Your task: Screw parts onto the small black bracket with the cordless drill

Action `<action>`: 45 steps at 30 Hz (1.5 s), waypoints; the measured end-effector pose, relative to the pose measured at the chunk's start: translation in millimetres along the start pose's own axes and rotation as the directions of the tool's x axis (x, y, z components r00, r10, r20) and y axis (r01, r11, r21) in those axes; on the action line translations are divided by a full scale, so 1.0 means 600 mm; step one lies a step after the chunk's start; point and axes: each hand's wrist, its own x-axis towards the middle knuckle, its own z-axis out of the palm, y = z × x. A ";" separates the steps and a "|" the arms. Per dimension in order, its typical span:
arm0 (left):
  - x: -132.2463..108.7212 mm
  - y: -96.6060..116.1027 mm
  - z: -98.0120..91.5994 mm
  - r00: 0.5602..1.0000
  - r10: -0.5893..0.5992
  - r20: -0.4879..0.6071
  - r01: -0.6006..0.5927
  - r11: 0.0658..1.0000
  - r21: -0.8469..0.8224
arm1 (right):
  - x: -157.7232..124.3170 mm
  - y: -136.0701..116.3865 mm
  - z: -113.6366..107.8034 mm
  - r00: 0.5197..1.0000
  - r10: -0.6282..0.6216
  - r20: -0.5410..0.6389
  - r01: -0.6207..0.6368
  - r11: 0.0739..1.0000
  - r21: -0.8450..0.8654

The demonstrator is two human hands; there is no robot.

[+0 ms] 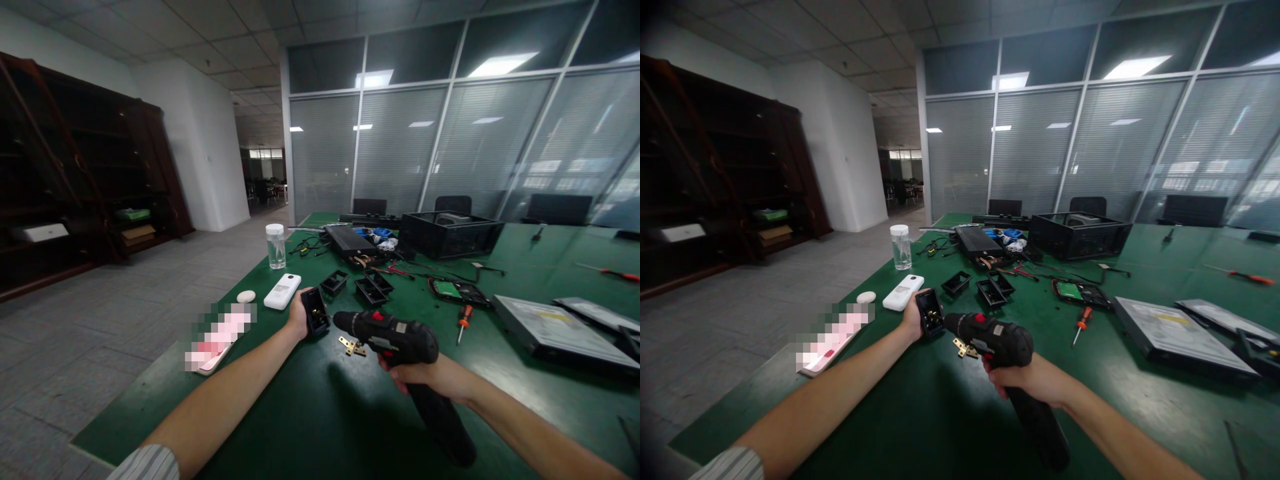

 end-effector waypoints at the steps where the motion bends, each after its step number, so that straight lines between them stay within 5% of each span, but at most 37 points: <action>1: 0.000 0.000 0.001 1.000 -0.006 -0.006 0.006 1.000 -0.001 | 0.000 -0.001 0.000 1.000 -0.005 0.004 0.005 1.000 -0.005; 45: -0.008 0.006 0.009 0.999 -0.034 -0.032 0.033 0.999 -0.026 | 0.002 0.002 -0.001 1.000 -0.024 0.000 0.024 0.998 -0.050</action>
